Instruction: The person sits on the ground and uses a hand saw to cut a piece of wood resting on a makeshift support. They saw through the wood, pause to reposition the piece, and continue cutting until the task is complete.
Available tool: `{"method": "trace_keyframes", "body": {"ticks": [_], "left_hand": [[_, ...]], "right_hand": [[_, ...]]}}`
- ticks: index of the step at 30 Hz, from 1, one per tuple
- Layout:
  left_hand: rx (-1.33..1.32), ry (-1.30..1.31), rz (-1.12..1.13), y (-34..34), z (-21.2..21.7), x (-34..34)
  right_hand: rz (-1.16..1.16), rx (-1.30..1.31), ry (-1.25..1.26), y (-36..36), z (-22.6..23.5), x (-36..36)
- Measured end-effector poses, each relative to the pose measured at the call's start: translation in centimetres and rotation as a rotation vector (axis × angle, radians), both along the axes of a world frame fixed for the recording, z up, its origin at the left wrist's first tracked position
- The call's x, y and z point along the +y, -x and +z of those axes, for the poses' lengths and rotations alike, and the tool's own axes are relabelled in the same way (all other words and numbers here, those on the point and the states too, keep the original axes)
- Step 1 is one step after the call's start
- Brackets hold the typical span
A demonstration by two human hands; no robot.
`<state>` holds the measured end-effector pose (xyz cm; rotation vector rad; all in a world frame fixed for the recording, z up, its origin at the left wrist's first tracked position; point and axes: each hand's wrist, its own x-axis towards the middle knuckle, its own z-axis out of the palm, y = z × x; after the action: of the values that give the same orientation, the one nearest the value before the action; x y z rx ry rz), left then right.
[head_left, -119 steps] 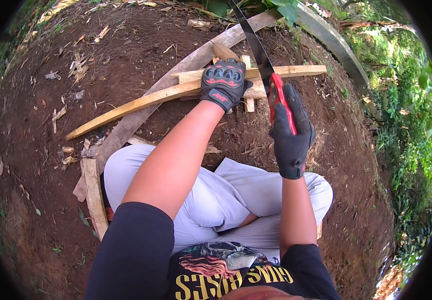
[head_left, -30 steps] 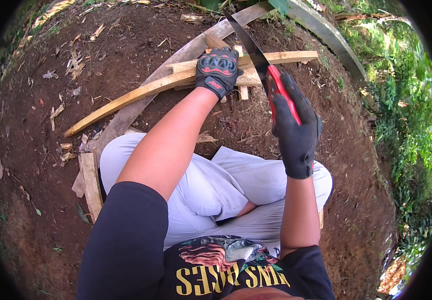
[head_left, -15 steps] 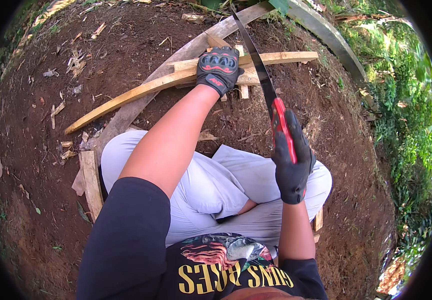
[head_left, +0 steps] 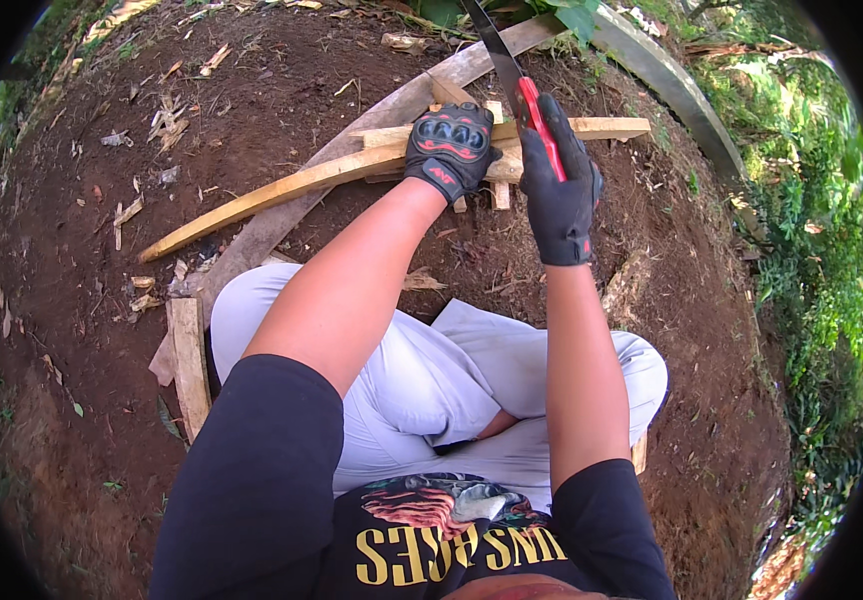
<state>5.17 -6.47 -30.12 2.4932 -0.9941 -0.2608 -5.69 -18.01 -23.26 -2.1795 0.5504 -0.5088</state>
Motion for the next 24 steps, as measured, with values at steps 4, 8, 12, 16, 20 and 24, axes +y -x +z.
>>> {"method": "trace_keyframes", "body": {"ticks": [4,8,12,16,20,24], "left_hand": [[-0.034,0.004,0.011,-0.3,0.2,-0.1],[0.025,-0.038,0.019,-0.6,0.3,0.3],[0.017,-0.049,0.004,-0.7,0.3,0.0],[0.067,-0.068,0.029,-1.0,0.5,-0.2],[0.138,-0.08,0.048,-2.3,1.2,0.2],[0.101,-0.062,0.041,-2.4,0.9,0.3]], "right_hand": [[-0.036,0.02,-0.058,1.4,0.0,0.0],[-0.137,0.152,-0.257,8.1,2.1,2.1],[-0.125,0.168,-0.09,15.7,4.0,3.9],[-0.108,0.071,-0.004,14.4,4.0,3.7],[-0.169,0.178,-0.175,11.4,5.7,3.8],[-0.069,0.159,-0.007,11.4,4.8,2.7]]}}
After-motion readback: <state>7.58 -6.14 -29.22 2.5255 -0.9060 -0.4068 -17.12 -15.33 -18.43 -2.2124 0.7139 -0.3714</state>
